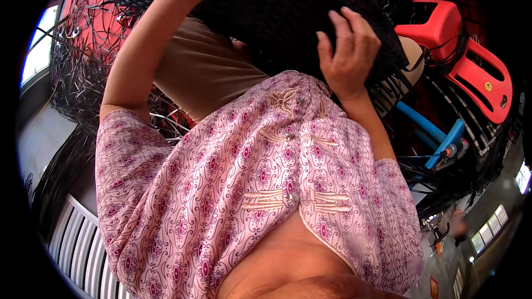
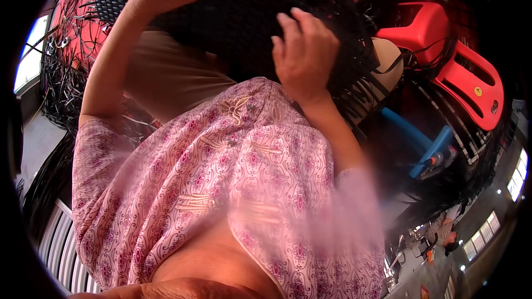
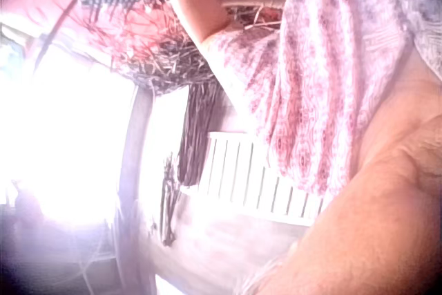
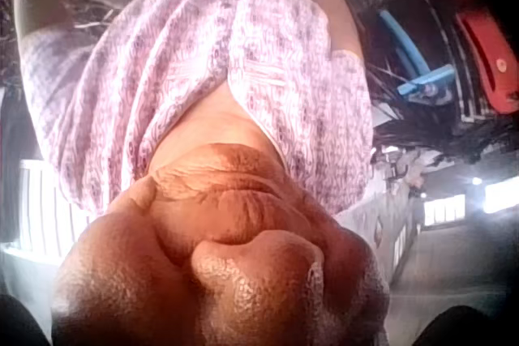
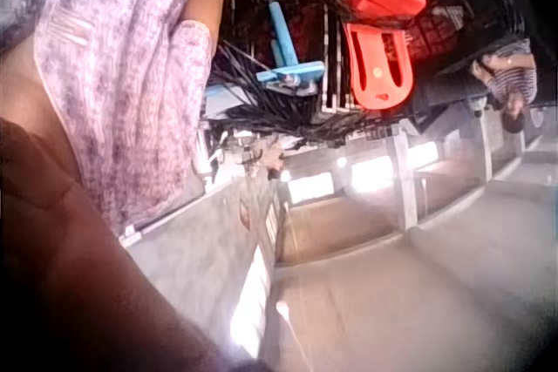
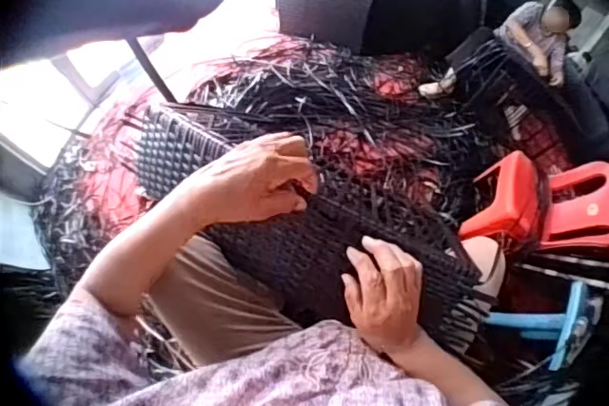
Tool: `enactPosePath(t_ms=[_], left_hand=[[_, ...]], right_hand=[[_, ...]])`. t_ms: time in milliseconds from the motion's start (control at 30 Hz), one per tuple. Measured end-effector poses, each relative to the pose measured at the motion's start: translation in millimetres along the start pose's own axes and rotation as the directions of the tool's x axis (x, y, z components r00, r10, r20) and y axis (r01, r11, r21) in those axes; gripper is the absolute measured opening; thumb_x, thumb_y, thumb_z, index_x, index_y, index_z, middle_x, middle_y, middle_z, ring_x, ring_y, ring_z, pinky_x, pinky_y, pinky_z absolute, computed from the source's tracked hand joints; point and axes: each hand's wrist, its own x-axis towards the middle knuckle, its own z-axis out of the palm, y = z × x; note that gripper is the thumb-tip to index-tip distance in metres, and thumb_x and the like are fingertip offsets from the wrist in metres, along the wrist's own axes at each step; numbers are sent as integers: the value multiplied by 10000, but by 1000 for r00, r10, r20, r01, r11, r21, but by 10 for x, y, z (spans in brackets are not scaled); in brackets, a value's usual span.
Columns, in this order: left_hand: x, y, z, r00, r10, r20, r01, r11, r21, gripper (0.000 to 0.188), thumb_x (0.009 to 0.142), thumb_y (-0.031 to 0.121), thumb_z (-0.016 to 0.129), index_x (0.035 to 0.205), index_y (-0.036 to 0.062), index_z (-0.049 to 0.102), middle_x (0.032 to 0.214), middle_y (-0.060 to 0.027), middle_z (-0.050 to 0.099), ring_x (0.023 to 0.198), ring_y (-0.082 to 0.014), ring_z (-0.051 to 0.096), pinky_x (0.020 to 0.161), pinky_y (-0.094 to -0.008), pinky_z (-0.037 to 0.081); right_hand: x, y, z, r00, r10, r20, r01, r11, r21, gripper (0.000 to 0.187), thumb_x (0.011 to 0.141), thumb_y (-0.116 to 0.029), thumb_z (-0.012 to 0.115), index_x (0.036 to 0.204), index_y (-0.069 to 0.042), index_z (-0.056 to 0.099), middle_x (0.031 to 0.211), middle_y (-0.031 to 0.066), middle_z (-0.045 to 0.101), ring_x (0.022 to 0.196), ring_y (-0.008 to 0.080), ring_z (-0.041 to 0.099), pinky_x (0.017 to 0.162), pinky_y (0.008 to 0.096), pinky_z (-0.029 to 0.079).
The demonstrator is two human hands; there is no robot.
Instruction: The person sits on the floor and weaves a black basket using thin black strips. They interlace the strips by hand, pulling them through the existing structure to build the basket's walls. The person occasionally adjusts the basket's position and continues the repetitive weaving motion.
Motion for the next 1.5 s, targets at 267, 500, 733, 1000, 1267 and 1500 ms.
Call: enactPosePath(t_ms=[267,500,733,1000,1267,1500], left_hand=[[61,510,628,990,84,-116,-49,959,278,313,803,120,647,1112,120,698,1024,-55,550,1024,-227,510,937,-359,381],[28,575,762,988,-10,-155,62,940,335,344,846,46,684,1186,100,680,1134,-63,628,1140,-284,594,972,-396,468],[-247,37,70,884,-330,-333,351,936,4,243,909,93,636,1141,27,671,1052,-155,620,984,-281,618,830,-372,497],[-822,-1354,294,930,-326,-171,366,760,537,322,963,353,581,852,59,649,920,-179,627,944,-390,600,829,-507,467],[-226,-876,119,925,-196,-325,314,877,365,427,983,369,525,741,51,675,721,-142,639,817,-338,606,799,-461,455],[584,-603,54,817,-467,-337,564,769,302,557,993,506,470,811,50,733,829,-197,702,820,-394,677,763,-493,509]], right_hand=[[-190,145,-211,992,121,27,-113,971,-210,475,816,-228,763,1265,-142,635,1160,29,577,1090,254,541,937,424,394],[-340,322,-323,997,74,-2,-74,994,-75,442,869,-274,718,1275,-119,633,1176,54,601,1110,270,552,949,425,411],[-553,962,-631,970,185,-158,-208,968,-143,318,920,-292,696,1171,-98,689,1143,75,664,1093,278,605,965,402,430],[-58,617,-199,981,167,103,-150,976,-158,352,934,-442,616,871,-95,608,767,97,596,811,321,554,735,443,442],[164,1087,-310,993,111,-35,-114,989,-97,466,943,-448,637,635,-105,567,636,88,601,720,288,583,695,422,462],[802,2125,-479,996,-4,91,40,919,-391,358,977,-437,538,809,-182,725,748,113,717,710,308,700,642,452,559]])
